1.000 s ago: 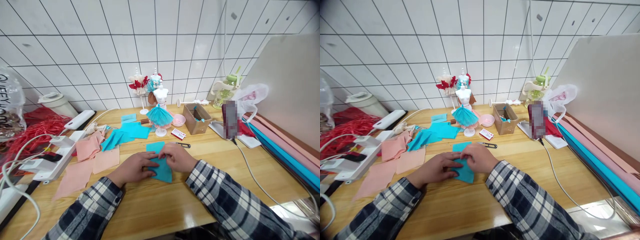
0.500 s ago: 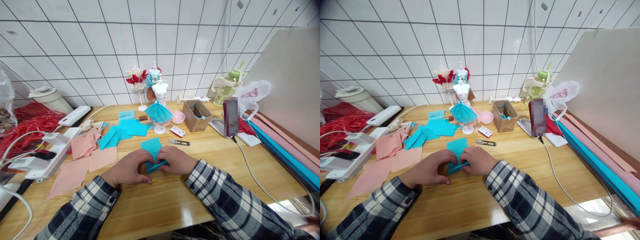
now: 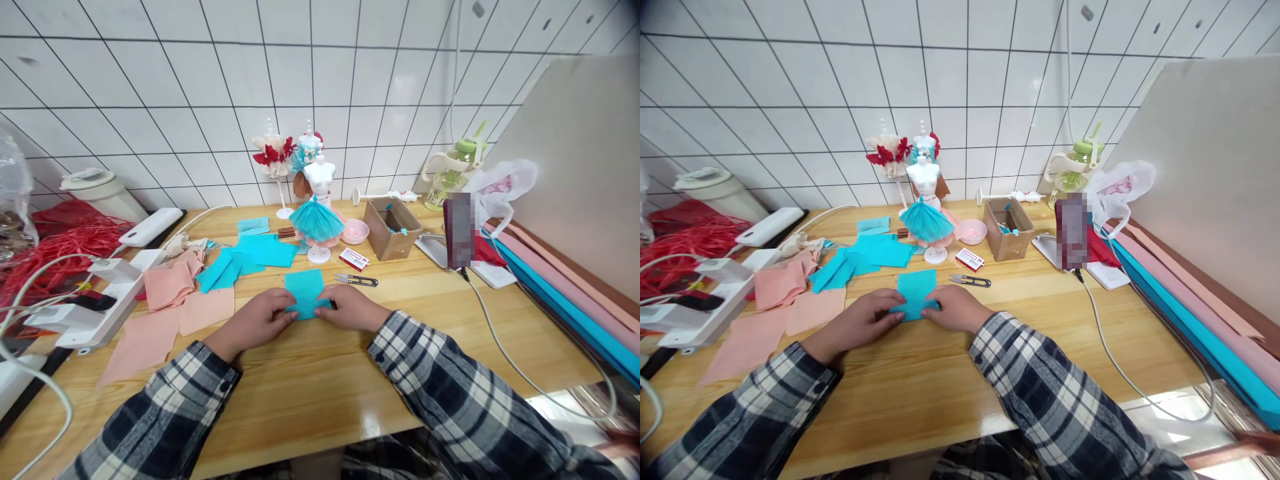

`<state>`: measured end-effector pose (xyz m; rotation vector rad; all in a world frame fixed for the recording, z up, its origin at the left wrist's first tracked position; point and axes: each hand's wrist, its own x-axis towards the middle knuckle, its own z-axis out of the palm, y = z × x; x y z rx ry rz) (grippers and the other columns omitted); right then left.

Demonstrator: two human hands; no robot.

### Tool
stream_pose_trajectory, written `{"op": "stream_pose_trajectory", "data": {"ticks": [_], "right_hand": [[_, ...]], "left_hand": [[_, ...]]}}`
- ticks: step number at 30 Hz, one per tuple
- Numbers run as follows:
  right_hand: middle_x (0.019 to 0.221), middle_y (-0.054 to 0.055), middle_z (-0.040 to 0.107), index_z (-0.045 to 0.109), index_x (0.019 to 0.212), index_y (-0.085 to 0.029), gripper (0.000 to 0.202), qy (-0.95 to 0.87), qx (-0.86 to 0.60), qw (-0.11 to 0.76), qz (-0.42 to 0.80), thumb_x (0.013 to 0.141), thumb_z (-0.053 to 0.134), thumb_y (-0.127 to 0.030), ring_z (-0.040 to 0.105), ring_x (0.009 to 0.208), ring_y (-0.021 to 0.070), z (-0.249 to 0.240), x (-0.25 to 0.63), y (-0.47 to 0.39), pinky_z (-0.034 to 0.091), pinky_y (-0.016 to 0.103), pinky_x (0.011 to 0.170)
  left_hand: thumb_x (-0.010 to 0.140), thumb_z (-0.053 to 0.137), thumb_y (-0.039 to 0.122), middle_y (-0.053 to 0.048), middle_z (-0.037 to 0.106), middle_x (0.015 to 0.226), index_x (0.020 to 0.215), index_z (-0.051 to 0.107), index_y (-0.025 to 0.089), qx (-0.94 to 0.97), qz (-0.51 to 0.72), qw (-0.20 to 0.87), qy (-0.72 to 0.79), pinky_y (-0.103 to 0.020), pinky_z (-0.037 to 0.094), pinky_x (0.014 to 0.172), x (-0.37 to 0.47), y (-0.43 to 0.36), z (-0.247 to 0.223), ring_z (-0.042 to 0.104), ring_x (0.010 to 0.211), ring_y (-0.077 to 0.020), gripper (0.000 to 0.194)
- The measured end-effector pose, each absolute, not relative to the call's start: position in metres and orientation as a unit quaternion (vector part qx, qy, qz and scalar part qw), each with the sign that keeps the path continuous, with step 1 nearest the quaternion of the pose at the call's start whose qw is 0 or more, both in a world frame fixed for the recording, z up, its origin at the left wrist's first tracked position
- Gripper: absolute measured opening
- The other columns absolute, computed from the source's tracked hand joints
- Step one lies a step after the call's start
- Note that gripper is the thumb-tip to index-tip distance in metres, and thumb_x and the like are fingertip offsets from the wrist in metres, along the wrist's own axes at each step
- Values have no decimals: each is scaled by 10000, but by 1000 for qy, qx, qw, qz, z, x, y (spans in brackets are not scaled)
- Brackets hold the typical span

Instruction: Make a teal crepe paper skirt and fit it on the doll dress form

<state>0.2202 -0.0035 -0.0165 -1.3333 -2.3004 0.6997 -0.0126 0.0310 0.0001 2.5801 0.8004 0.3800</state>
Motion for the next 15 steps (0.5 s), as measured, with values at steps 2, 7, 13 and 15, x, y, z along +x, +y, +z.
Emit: {"op": "stream_pose_trajectory", "data": {"ticks": [2, 7, 13, 15], "right_hand": [[745, 13, 636, 634, 704, -159, 230, -805, -497, 193, 259, 879, 591, -302, 547, 712, 135, -16, 218, -3, 344, 240, 634], [658, 3, 586, 588, 666, -178, 306, -776, -563, 186, 217, 904, 534, -362, 490, 643, 132, -16, 210, -3, 250, 255, 570], [720, 28, 636, 602, 704, -192, 287, -773, -587, 150, 187, 904, 505, -374, 524, 688, 152, -19, 205, -2, 248, 272, 582], [734, 33, 647, 611, 714, -192, 282, -771, -593, 142, 182, 905, 497, -366, 537, 702, 159, -19, 204, -1, 264, 276, 588]], "left_hand": [[918, 482, 369, -50, 661, 802, 837, 655, 182, 919, 141, 184, 320, -299, 481, 720, -15, 33, -3, 607, 779, -183, 267], [900, 519, 420, -42, 674, 850, 909, 639, 192, 907, 166, 146, 359, -309, 477, 736, -21, 37, -3, 616, 815, -194, 258], [895, 561, 369, -62, 683, 904, 910, 693, 227, 963, 146, 46, 221, -348, 471, 807, -18, 28, 10, 605, 885, -213, 195], [900, 551, 385, -70, 684, 929, 967, 697, 227, 973, 98, 34, 205, -358, 476, 812, -15, 27, 10, 609, 903, -225, 226]]}}
